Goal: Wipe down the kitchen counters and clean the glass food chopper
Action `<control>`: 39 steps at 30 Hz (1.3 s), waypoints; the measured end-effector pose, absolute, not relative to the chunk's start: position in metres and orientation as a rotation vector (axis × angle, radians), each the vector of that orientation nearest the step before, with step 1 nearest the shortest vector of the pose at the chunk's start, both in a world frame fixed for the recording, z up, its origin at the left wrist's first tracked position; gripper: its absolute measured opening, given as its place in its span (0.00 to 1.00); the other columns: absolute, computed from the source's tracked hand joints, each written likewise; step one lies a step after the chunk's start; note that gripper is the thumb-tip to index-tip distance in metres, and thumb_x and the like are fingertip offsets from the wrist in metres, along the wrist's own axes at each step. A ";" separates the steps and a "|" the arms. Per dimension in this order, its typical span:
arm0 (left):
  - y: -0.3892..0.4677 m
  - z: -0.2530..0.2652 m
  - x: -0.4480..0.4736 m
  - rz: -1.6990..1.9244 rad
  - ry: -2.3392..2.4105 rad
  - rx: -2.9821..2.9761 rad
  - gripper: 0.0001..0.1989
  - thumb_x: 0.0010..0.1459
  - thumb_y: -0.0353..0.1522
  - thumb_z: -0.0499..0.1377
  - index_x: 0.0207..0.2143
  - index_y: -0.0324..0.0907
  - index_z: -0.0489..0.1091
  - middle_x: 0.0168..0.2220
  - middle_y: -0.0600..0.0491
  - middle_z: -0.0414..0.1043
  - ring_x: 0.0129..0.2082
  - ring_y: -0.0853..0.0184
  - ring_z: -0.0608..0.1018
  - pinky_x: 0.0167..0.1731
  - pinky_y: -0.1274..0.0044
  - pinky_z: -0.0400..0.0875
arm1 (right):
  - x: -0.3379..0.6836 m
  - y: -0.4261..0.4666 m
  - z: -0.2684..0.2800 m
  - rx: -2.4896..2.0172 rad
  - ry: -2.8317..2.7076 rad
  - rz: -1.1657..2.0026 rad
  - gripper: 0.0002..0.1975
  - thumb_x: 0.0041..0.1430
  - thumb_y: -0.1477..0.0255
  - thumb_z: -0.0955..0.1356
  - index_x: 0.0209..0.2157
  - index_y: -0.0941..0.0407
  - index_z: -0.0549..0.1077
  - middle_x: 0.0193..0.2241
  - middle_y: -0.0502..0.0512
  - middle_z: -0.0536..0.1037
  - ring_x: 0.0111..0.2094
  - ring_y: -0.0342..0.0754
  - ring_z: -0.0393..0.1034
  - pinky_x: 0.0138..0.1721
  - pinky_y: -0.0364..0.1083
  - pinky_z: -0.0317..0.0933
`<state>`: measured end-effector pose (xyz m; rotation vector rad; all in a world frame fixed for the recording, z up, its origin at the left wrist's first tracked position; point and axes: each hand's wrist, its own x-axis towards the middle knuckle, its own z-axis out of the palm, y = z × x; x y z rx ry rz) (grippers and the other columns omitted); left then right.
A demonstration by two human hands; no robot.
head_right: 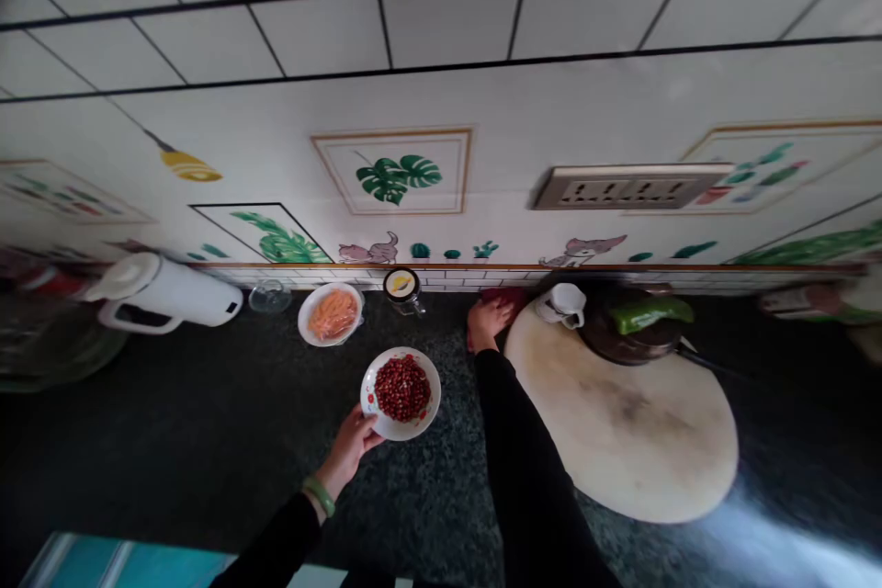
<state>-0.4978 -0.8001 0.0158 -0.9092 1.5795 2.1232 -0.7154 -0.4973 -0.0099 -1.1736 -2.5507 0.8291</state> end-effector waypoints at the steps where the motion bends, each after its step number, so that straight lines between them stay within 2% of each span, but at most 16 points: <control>1: -0.800 0.015 -0.497 2.132 1.571 -0.908 0.26 0.42 0.34 0.74 0.45 0.41 0.74 0.39 0.48 0.81 0.37 0.60 0.84 0.41 0.65 0.82 | -0.715 -0.501 -0.012 -1.148 -2.560 0.814 0.34 0.65 0.70 0.62 0.66 0.77 0.61 0.68 0.91 0.53 0.70 0.75 0.51 0.65 0.72 0.50; 4: -0.802 0.013 -0.495 2.152 1.547 -0.903 0.27 0.41 0.36 0.75 0.45 0.41 0.74 0.38 0.48 0.81 0.37 0.60 0.84 0.43 0.65 0.81 | -0.702 -0.528 -0.019 -0.894 -2.665 0.769 0.30 0.64 0.73 0.62 0.65 0.71 0.66 0.69 0.83 0.58 0.71 0.71 0.50 0.67 0.69 0.48; 8: -0.804 0.011 -0.495 2.126 1.536 -0.936 0.25 0.42 0.35 0.73 0.44 0.42 0.74 0.37 0.50 0.81 0.36 0.61 0.84 0.43 0.65 0.81 | -0.683 -0.561 -0.024 -0.314 -2.891 0.722 0.28 0.63 0.76 0.63 0.64 0.62 0.71 0.69 0.69 0.64 0.71 0.61 0.52 0.71 0.60 0.46; 12: -0.806 0.013 -0.498 2.108 1.527 -0.927 0.23 0.44 0.32 0.72 0.44 0.42 0.73 0.37 0.51 0.81 0.35 0.62 0.84 0.43 0.66 0.81 | -0.677 -0.530 -0.018 0.105 -3.000 0.701 0.26 0.64 0.79 0.62 0.61 0.55 0.75 0.68 0.58 0.68 0.70 0.52 0.54 0.70 0.51 0.49; 14: -0.807 0.013 -0.498 2.104 1.525 -0.905 0.21 0.45 0.32 0.72 0.43 0.43 0.73 0.37 0.51 0.81 0.36 0.62 0.84 0.44 0.65 0.81 | -0.676 -0.505 -0.014 0.006 -2.980 0.674 0.26 0.64 0.80 0.61 0.60 0.55 0.76 0.67 0.57 0.69 0.71 0.52 0.54 0.70 0.52 0.49; 16: -0.808 0.011 -0.497 2.114 1.521 -0.877 0.21 0.46 0.33 0.71 0.43 0.43 0.72 0.38 0.51 0.81 0.37 0.62 0.84 0.46 0.64 0.80 | -0.677 -0.494 -0.011 -0.227 -2.928 0.632 0.27 0.64 0.81 0.59 0.61 0.60 0.75 0.68 0.62 0.66 0.72 0.56 0.51 0.71 0.56 0.47; 20: -0.809 0.005 -0.496 2.129 1.509 -0.867 0.20 0.47 0.33 0.70 0.44 0.43 0.72 0.39 0.50 0.82 0.38 0.62 0.85 0.48 0.63 0.80 | -0.677 -0.522 -0.006 -0.488 -2.876 0.592 0.30 0.63 0.82 0.57 0.64 0.68 0.70 0.68 0.70 0.65 0.72 0.59 0.52 0.71 0.59 0.48; 25: -0.808 0.007 -0.500 2.119 1.487 -0.901 0.19 0.50 0.29 0.67 0.46 0.43 0.72 0.39 0.50 0.82 0.37 0.62 0.85 0.46 0.64 0.81 | -0.592 -0.537 -0.016 -0.039 -2.952 0.688 0.31 0.64 0.79 0.57 0.66 0.58 0.69 0.69 0.57 0.67 0.71 0.54 0.55 0.72 0.57 0.49; 27: -0.808 0.010 -0.502 2.113 1.471 -0.905 0.19 0.51 0.28 0.67 0.46 0.43 0.73 0.41 0.49 0.82 0.38 0.61 0.85 0.46 0.64 0.81 | -0.527 -0.524 -0.031 -0.081 -2.947 0.671 0.33 0.63 0.76 0.58 0.69 0.54 0.65 0.70 0.55 0.64 0.71 0.56 0.54 0.72 0.58 0.51; 29: -0.809 0.011 -0.503 2.107 1.472 -0.899 0.19 0.51 0.28 0.68 0.46 0.43 0.73 0.42 0.48 0.82 0.39 0.61 0.85 0.46 0.64 0.81 | -0.466 -0.514 -0.048 -0.212 -2.931 0.631 0.36 0.63 0.70 0.61 0.73 0.46 0.58 0.71 0.52 0.62 0.72 0.58 0.54 0.71 0.60 0.54; 31: -0.810 0.012 -0.504 2.099 1.482 -0.896 0.18 0.52 0.28 0.68 0.46 0.43 0.73 0.41 0.49 0.81 0.39 0.61 0.85 0.46 0.65 0.81 | -0.431 -0.513 -0.059 -0.298 -2.920 0.597 0.39 0.62 0.65 0.64 0.74 0.45 0.55 0.72 0.55 0.60 0.73 0.62 0.51 0.71 0.64 0.52; 33: -0.811 0.012 -0.504 2.096 1.487 -0.888 0.17 0.52 0.27 0.67 0.46 0.44 0.73 0.41 0.49 0.82 0.39 0.61 0.85 0.46 0.66 0.81 | -0.434 -0.517 -0.061 -0.317 -2.936 0.577 0.39 0.62 0.63 0.66 0.73 0.53 0.57 0.73 0.62 0.57 0.74 0.66 0.46 0.71 0.67 0.48; 36: -0.810 0.012 -0.505 2.085 1.503 -0.878 0.17 0.53 0.27 0.66 0.46 0.44 0.73 0.40 0.50 0.82 0.39 0.61 0.85 0.45 0.66 0.81 | -0.502 -0.523 -0.046 -0.326 -2.984 0.558 0.40 0.63 0.62 0.67 0.71 0.68 0.58 0.73 0.75 0.52 0.75 0.70 0.41 0.71 0.66 0.44; 39: -0.808 0.013 -0.506 2.044 1.543 -0.923 0.17 0.52 0.26 0.66 0.45 0.43 0.72 0.37 0.51 0.82 0.36 0.63 0.85 0.44 0.67 0.81 | -0.597 -0.516 -0.021 -0.473 -2.985 0.573 0.43 0.65 0.60 0.67 0.70 0.76 0.55 0.72 0.85 0.48 0.75 0.73 0.38 0.71 0.65 0.41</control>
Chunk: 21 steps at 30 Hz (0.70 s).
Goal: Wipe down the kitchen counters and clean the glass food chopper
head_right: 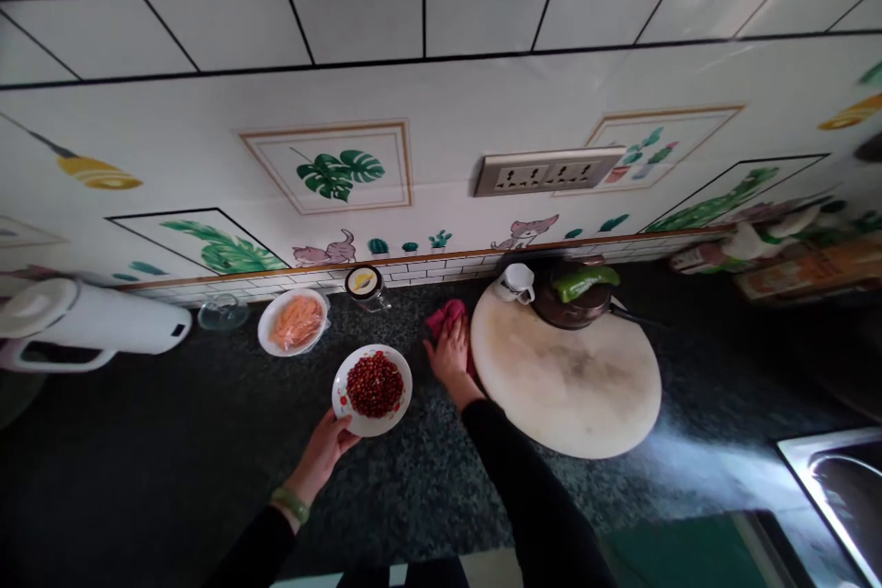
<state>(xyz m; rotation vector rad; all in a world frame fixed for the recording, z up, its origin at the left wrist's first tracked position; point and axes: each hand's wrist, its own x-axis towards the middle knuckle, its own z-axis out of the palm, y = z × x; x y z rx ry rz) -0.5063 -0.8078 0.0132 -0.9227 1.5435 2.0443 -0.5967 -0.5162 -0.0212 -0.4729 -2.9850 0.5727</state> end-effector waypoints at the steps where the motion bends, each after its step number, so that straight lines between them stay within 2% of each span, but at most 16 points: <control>1: -0.807 0.014 -0.507 2.032 1.550 -0.944 0.17 0.52 0.26 0.66 0.45 0.43 0.71 0.37 0.51 0.82 0.35 0.64 0.85 0.44 0.67 0.81 | -0.626 -0.512 -0.013 -0.575 -2.966 0.597 0.43 0.66 0.59 0.66 0.69 0.78 0.55 0.72 0.87 0.47 0.74 0.74 0.38 0.71 0.65 0.41; 6: -0.806 0.018 -0.504 2.053 1.539 -0.926 0.18 0.50 0.29 0.67 0.45 0.44 0.70 0.37 0.52 0.82 0.37 0.63 0.84 0.44 0.66 0.81 | -0.724 -0.490 0.008 -1.137 -2.819 0.761 0.40 0.69 0.62 0.64 0.67 0.82 0.56 0.70 0.94 0.47 0.73 0.76 0.41 0.69 0.69 0.39; 8: -0.806 0.017 -0.503 2.064 1.547 -0.892 0.20 0.49 0.30 0.68 0.45 0.44 0.71 0.39 0.51 0.82 0.38 0.62 0.84 0.45 0.66 0.81 | -0.733 -0.487 0.006 -1.214 -2.783 0.728 0.37 0.69 0.65 0.63 0.67 0.82 0.57 0.70 0.93 0.46 0.73 0.76 0.39 0.69 0.70 0.38; 10: -0.807 0.015 -0.502 2.076 1.555 -0.866 0.21 0.48 0.31 0.69 0.46 0.44 0.71 0.40 0.51 0.82 0.40 0.61 0.84 0.47 0.65 0.80 | -0.722 -0.487 0.000 -1.111 -2.804 0.668 0.35 0.69 0.68 0.62 0.68 0.79 0.56 0.71 0.89 0.47 0.73 0.73 0.40 0.70 0.68 0.40; 13: -0.808 0.013 -0.502 2.081 1.560 -0.863 0.21 0.48 0.32 0.69 0.46 0.43 0.72 0.39 0.51 0.82 0.39 0.62 0.84 0.47 0.65 0.80 | -0.673 -0.494 -0.013 -0.693 -2.890 0.615 0.32 0.69 0.71 0.60 0.69 0.73 0.58 0.71 0.81 0.53 0.73 0.67 0.45 0.70 0.64 0.45; 17: -0.805 0.014 -0.503 2.098 1.545 -0.846 0.23 0.46 0.31 0.69 0.46 0.43 0.72 0.39 0.51 0.82 0.36 0.63 0.84 0.44 0.66 0.81 | -0.563 -0.513 -0.034 -0.210 -2.828 0.587 0.29 0.70 0.69 0.61 0.68 0.65 0.62 0.69 0.73 0.60 0.72 0.63 0.49 0.70 0.63 0.51; 19: -0.799 0.015 -0.505 2.126 1.529 -0.824 0.23 0.45 0.31 0.70 0.46 0.42 0.73 0.39 0.51 0.82 0.37 0.62 0.84 0.44 0.67 0.82 | -0.497 -0.521 -0.044 -0.117 -2.762 0.563 0.30 0.70 0.70 0.62 0.70 0.62 0.59 0.71 0.70 0.58 0.72 0.62 0.50 0.69 0.63 0.54; 21: -0.789 0.017 -0.512 2.142 1.517 -0.787 0.22 0.45 0.31 0.70 0.45 0.43 0.73 0.40 0.51 0.82 0.37 0.63 0.84 0.44 0.66 0.82 | -0.432 -0.526 -0.050 -0.094 -2.739 0.545 0.34 0.70 0.69 0.63 0.74 0.57 0.52 0.74 0.67 0.52 0.73 0.64 0.47 0.68 0.65 0.56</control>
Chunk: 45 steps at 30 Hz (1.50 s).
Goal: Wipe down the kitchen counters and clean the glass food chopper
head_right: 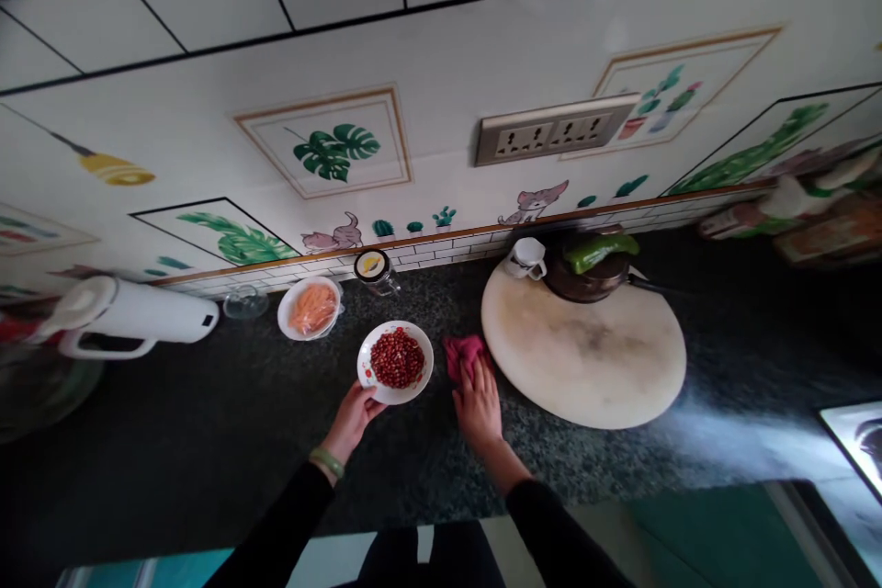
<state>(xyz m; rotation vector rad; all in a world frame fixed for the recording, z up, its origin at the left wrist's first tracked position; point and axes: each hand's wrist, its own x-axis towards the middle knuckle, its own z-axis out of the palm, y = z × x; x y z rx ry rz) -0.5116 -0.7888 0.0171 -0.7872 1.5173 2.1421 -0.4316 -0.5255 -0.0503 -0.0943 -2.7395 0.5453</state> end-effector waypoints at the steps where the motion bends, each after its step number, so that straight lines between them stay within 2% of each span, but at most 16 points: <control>1: -0.781 0.018 -0.516 2.140 1.515 -0.762 0.22 0.45 0.31 0.70 0.44 0.43 0.73 0.40 0.51 0.82 0.38 0.63 0.84 0.44 0.66 0.82 | -0.401 -0.527 -0.052 -0.095 -2.746 0.543 0.37 0.69 0.69 0.64 0.75 0.55 0.48 0.75 0.65 0.48 0.74 0.65 0.46 0.68 0.66 0.57; 4: -0.750 0.020 -0.537 2.130 1.504 -0.673 0.21 0.46 0.31 0.70 0.44 0.43 0.73 0.42 0.51 0.82 0.38 0.63 0.84 0.46 0.65 0.81 | -0.330 -0.530 -0.055 -0.107 -2.796 0.553 0.42 0.67 0.68 0.66 0.76 0.52 0.43 0.76 0.60 0.43 0.74 0.67 0.45 0.67 0.68 0.58; 10: -0.671 0.022 -0.588 2.161 1.439 -0.599 0.20 0.47 0.26 0.67 0.45 0.43 0.72 0.38 0.53 0.82 0.35 0.66 0.83 0.49 0.63 0.80 | -0.294 -0.538 -0.056 -0.109 -2.840 0.596 0.44 0.63 0.67 0.69 0.75 0.50 0.47 0.76 0.57 0.45 0.74 0.68 0.45 0.66 0.67 0.60; 16: -0.625 0.024 -0.626 2.222 1.433 -0.606 0.18 0.49 0.22 0.64 0.43 0.43 0.72 0.34 0.55 0.80 0.37 0.66 0.83 0.54 0.60 0.78 | -0.299 -0.541 -0.061 -0.164 -2.810 0.720 0.43 0.58 0.67 0.72 0.73 0.49 0.56 0.76 0.57 0.44 0.74 0.70 0.44 0.67 0.68 0.57; 20: -0.616 0.027 -0.640 2.226 1.466 -0.597 0.16 0.52 0.21 0.62 0.42 0.43 0.71 0.34 0.56 0.80 0.37 0.68 0.83 0.56 0.61 0.77 | -0.302 -0.539 -0.063 -0.163 -2.839 0.803 0.42 0.54 0.67 0.74 0.70 0.49 0.63 0.76 0.59 0.47 0.73 0.71 0.47 0.67 0.69 0.56; 27: -0.606 0.034 -0.641 2.188 1.569 -0.533 0.12 0.56 0.23 0.63 0.41 0.43 0.70 0.38 0.53 0.80 0.40 0.67 0.83 0.56 0.62 0.76 | -0.347 -0.522 -0.048 -0.037 -2.970 0.930 0.43 0.52 0.66 0.76 0.69 0.48 0.65 0.75 0.62 0.50 0.74 0.68 0.45 0.71 0.67 0.49; 31: -0.610 0.036 -0.634 2.110 1.773 -0.504 0.07 0.59 0.27 0.64 0.40 0.42 0.70 0.36 0.51 0.79 0.37 0.65 0.82 0.51 0.58 0.78 | -0.418 -0.518 -0.035 0.171 -2.941 0.971 0.40 0.58 0.63 0.75 0.70 0.46 0.63 0.75 0.60 0.51 0.75 0.63 0.43 0.73 0.64 0.46; 33: -0.614 0.040 -0.627 2.091 1.926 -0.509 0.05 0.60 0.28 0.64 0.39 0.42 0.70 0.34 0.52 0.77 0.37 0.64 0.81 0.52 0.58 0.77 | -0.455 -0.521 -0.032 0.274 -2.914 0.993 0.37 0.60 0.60 0.74 0.69 0.45 0.64 0.75 0.59 0.51 0.75 0.63 0.43 0.73 0.64 0.45; 37: -0.596 0.062 -0.612 2.041 2.203 -0.268 0.04 0.57 0.27 0.65 0.31 0.43 0.73 0.37 0.51 0.77 0.47 0.62 0.79 0.61 0.62 0.69 | -0.496 -0.534 -0.033 0.319 -2.877 0.985 0.32 0.61 0.55 0.72 0.64 0.52 0.72 0.72 0.64 0.59 0.74 0.65 0.48 0.72 0.65 0.45; 39: -0.565 0.078 -0.609 1.885 2.335 0.206 0.04 0.57 0.27 0.65 0.30 0.44 0.76 0.44 0.48 0.78 0.52 0.59 0.77 0.65 0.61 0.65 | -0.499 -0.539 -0.035 0.307 -2.859 0.967 0.31 0.63 0.55 0.70 0.63 0.55 0.73 0.68 0.67 0.66 0.71 0.65 0.54 0.72 0.65 0.44; 41: -0.522 0.095 -0.614 1.662 2.411 0.769 0.09 0.58 0.24 0.62 0.36 0.46 0.79 0.55 0.47 0.76 0.61 0.55 0.72 0.69 0.58 0.58 | -0.497 -0.541 -0.035 0.292 -2.866 0.968 0.29 0.64 0.55 0.69 0.61 0.57 0.75 0.63 0.68 0.73 0.67 0.64 0.60 0.72 0.66 0.45; 43: -0.477 0.108 -0.627 1.612 2.356 1.061 0.14 0.56 0.22 0.62 0.40 0.47 0.80 0.63 0.48 0.71 0.71 0.53 0.62 0.73 0.58 0.48 | -0.494 -0.540 -0.032 0.279 -2.884 0.997 0.28 0.63 0.55 0.70 0.59 0.57 0.76 0.61 0.67 0.74 0.66 0.64 0.61 0.72 0.66 0.44; 45: -0.438 0.117 -0.645 1.686 2.229 1.184 0.14 0.53 0.20 0.63 0.38 0.45 0.80 0.63 0.45 0.71 0.73 0.50 0.57 0.74 0.56 0.39 | -0.494 -0.537 -0.028 0.286 -2.887 1.039 0.29 0.62 0.55 0.71 0.60 0.54 0.75 0.65 0.66 0.70 0.69 0.64 0.57 0.73 0.65 0.43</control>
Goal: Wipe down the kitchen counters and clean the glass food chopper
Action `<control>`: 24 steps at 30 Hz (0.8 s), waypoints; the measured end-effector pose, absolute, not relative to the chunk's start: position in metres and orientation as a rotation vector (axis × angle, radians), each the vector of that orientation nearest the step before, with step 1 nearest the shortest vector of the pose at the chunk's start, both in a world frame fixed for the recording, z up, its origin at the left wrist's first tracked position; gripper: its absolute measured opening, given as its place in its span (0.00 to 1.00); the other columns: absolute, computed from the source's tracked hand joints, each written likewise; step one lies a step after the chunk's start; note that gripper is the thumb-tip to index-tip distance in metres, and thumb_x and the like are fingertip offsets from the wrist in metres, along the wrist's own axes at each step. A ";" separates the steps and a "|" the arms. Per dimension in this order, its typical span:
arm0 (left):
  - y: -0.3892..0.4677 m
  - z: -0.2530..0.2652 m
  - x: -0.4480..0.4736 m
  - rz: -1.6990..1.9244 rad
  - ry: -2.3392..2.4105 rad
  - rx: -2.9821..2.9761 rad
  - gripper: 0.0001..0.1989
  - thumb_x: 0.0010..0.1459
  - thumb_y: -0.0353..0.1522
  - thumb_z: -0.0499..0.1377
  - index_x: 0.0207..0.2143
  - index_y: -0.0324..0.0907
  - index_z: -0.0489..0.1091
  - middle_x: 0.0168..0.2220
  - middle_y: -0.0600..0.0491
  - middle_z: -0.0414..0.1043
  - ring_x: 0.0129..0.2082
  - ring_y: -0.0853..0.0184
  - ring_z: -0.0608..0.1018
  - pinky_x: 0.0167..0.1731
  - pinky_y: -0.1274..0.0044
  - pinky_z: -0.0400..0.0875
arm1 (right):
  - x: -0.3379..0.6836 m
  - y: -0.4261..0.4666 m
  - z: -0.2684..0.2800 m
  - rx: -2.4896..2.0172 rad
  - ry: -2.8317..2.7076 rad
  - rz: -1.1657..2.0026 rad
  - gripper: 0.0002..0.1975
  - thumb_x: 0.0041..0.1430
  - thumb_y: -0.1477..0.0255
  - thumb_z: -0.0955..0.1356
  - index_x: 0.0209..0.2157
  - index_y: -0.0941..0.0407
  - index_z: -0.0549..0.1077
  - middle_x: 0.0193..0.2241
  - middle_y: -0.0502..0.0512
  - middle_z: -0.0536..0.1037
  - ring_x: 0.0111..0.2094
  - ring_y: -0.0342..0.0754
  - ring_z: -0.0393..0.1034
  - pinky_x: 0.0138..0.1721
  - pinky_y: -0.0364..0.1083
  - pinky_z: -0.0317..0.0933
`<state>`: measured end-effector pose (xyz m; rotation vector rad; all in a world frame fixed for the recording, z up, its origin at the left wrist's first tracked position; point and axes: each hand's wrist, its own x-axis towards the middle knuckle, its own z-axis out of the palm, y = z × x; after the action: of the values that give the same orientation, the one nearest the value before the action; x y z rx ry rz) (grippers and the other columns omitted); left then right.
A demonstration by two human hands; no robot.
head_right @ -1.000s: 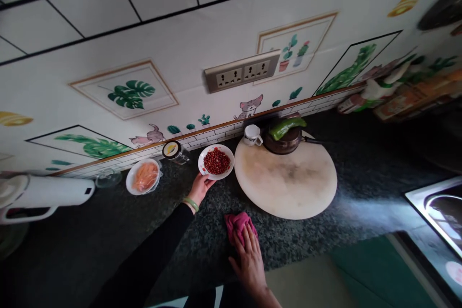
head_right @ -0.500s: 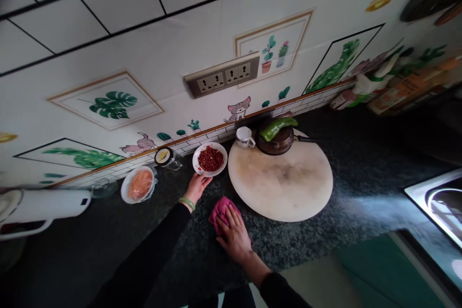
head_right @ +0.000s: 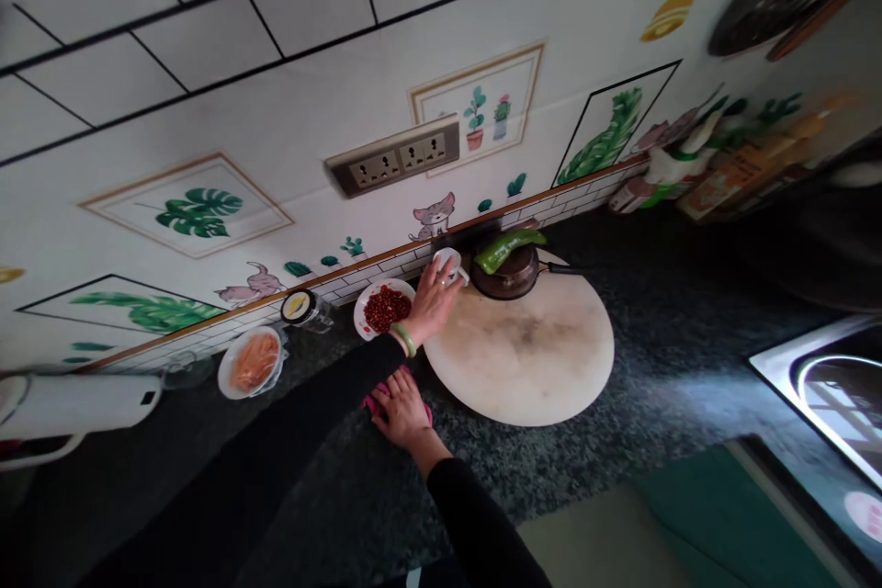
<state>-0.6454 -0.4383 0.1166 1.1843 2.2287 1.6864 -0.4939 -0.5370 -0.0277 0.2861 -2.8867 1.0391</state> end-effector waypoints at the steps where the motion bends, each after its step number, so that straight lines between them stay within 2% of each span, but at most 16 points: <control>1: -0.423 0.119 -0.656 1.707 2.187 1.209 0.13 0.52 0.19 0.63 0.35 0.43 0.79 0.62 0.43 0.72 0.73 0.48 0.57 0.74 0.54 0.36 | -0.494 -0.536 -0.026 0.295 -2.883 1.060 0.31 0.61 0.55 0.72 0.62 0.53 0.74 0.68 0.64 0.66 0.71 0.64 0.54 0.73 0.65 0.42; 5: -0.392 0.120 -0.686 1.571 2.276 1.180 0.11 0.51 0.17 0.64 0.24 0.41 0.74 0.60 0.38 0.73 0.74 0.41 0.54 0.70 0.46 0.27 | -0.497 -0.532 -0.022 0.319 -2.895 1.120 0.34 0.62 0.55 0.71 0.66 0.50 0.69 0.75 0.60 0.52 0.75 0.63 0.44 0.74 0.64 0.39; 8: -0.387 0.118 -0.690 1.430 2.377 1.130 0.12 0.51 0.17 0.64 0.22 0.40 0.74 0.60 0.38 0.73 0.73 0.38 0.54 0.69 0.44 0.26 | -0.497 -0.531 -0.021 0.318 -2.894 1.167 0.33 0.63 0.55 0.70 0.67 0.50 0.68 0.76 0.60 0.49 0.75 0.63 0.42 0.74 0.63 0.38; 10: -0.391 0.119 -0.686 1.385 2.397 1.137 0.13 0.51 0.17 0.64 0.21 0.41 0.73 0.60 0.40 0.73 0.73 0.40 0.55 0.70 0.46 0.28 | -0.497 -0.531 -0.018 0.319 -2.882 1.197 0.33 0.63 0.56 0.71 0.67 0.49 0.68 0.75 0.60 0.49 0.76 0.63 0.41 0.74 0.63 0.37; 12: -0.401 0.121 -0.680 1.436 2.351 1.103 0.14 0.50 0.17 0.64 0.21 0.43 0.73 0.59 0.43 0.74 0.72 0.43 0.57 0.72 0.50 0.33 | -0.497 -0.529 -0.016 0.327 -2.868 1.213 0.33 0.63 0.56 0.70 0.68 0.48 0.67 0.75 0.60 0.49 0.76 0.63 0.40 0.74 0.63 0.37; 16: -0.448 0.130 -0.664 1.698 2.176 0.982 0.16 0.43 0.14 0.65 0.23 0.44 0.74 0.56 0.45 0.74 0.67 0.47 0.65 0.73 0.58 0.49 | -0.496 -0.527 -0.014 0.330 -2.834 1.224 0.33 0.64 0.57 0.70 0.68 0.48 0.66 0.75 0.61 0.49 0.76 0.62 0.39 0.74 0.62 0.38; 19: -0.501 0.130 -0.642 1.773 2.249 0.923 0.16 0.44 0.15 0.65 0.24 0.45 0.74 0.59 0.46 0.72 0.64 0.49 0.68 0.70 0.59 0.56 | -0.495 -0.528 -0.020 0.327 -2.813 1.217 0.33 0.63 0.57 0.71 0.68 0.49 0.67 0.75 0.62 0.52 0.76 0.62 0.41 0.74 0.63 0.38; 22: -0.561 0.121 -0.614 1.965 2.315 0.581 0.15 0.42 0.18 0.70 0.23 0.45 0.72 0.58 0.47 0.73 0.64 0.50 0.69 0.65 0.63 0.64 | -0.494 -0.531 -0.028 0.320 -2.796 1.170 0.33 0.63 0.57 0.71 0.67 0.49 0.68 0.74 0.62 0.55 0.75 0.63 0.44 0.74 0.63 0.40; 24: -0.601 0.110 -0.596 2.104 2.289 0.278 0.14 0.42 0.24 0.73 0.25 0.43 0.71 0.55 0.47 0.75 0.58 0.54 0.74 0.58 0.69 0.69 | -0.492 -0.533 -0.033 0.316 -2.783 1.111 0.32 0.63 0.59 0.71 0.67 0.48 0.68 0.74 0.61 0.55 0.75 0.62 0.45 0.73 0.63 0.42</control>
<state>-0.5964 -0.6012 0.1098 0.2785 2.2894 2.1038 -0.4924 -0.5334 -0.0332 0.3162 -2.7825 1.1107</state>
